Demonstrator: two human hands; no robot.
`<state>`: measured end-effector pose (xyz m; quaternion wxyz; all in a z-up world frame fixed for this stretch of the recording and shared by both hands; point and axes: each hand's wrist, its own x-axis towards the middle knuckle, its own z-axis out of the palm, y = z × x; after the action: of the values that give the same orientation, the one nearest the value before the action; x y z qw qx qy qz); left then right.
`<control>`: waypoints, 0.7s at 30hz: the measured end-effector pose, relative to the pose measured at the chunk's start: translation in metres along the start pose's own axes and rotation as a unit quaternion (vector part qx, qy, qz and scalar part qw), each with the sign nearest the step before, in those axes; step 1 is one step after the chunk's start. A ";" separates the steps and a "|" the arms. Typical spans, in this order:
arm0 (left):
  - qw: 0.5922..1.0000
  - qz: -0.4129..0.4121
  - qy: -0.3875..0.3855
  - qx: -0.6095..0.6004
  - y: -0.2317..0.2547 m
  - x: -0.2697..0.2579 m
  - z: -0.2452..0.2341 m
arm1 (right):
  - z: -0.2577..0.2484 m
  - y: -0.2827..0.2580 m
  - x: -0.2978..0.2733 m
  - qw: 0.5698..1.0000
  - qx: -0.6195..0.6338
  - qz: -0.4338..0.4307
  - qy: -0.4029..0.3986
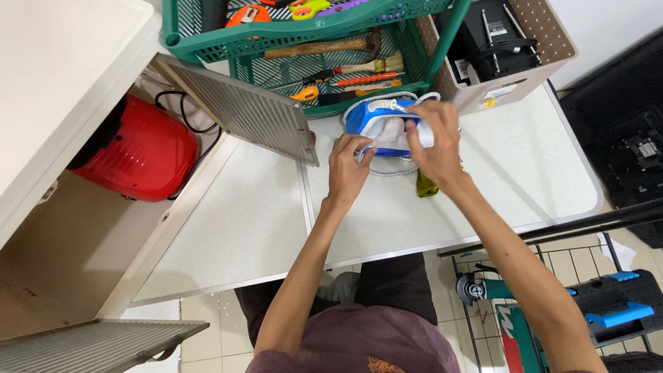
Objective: The person wipes a black electronic device with a yellow cloth, then retrieves a blue and white iron and a red rice cooker from a cabinet, places them on the table, and wipes the rice cooker with the same cloth.
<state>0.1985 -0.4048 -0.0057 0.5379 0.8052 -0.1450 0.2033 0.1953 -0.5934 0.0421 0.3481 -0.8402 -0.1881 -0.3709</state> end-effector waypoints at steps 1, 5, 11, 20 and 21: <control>1.000 0.013 0.011 -0.004 0.002 0.000 -0.003 | 0.002 -0.007 -0.001 1.000 -0.003 -0.024 0.003; 0.997 0.023 0.052 -0.058 0.009 -0.011 -0.020 | 0.018 -0.033 -0.004 0.996 0.093 0.003 0.001; 0.979 0.039 0.187 -0.074 0.012 -0.047 -0.075 | 0.061 -0.078 -0.004 0.971 0.236 0.039 -0.019; 0.948 -0.054 0.311 -0.027 -0.016 -0.075 -0.199 | 0.145 -0.171 -0.015 0.915 0.357 -0.009 -0.186; 0.942 -0.069 0.327 -0.026 -0.021 -0.078 -0.211 | 0.157 -0.178 -0.014 0.914 0.346 0.004 -0.210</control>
<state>0.1030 -0.2008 0.0111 0.5890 0.6886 0.0897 0.4135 0.1613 -0.3583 0.0356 0.5714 -0.7262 -0.3699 -0.0965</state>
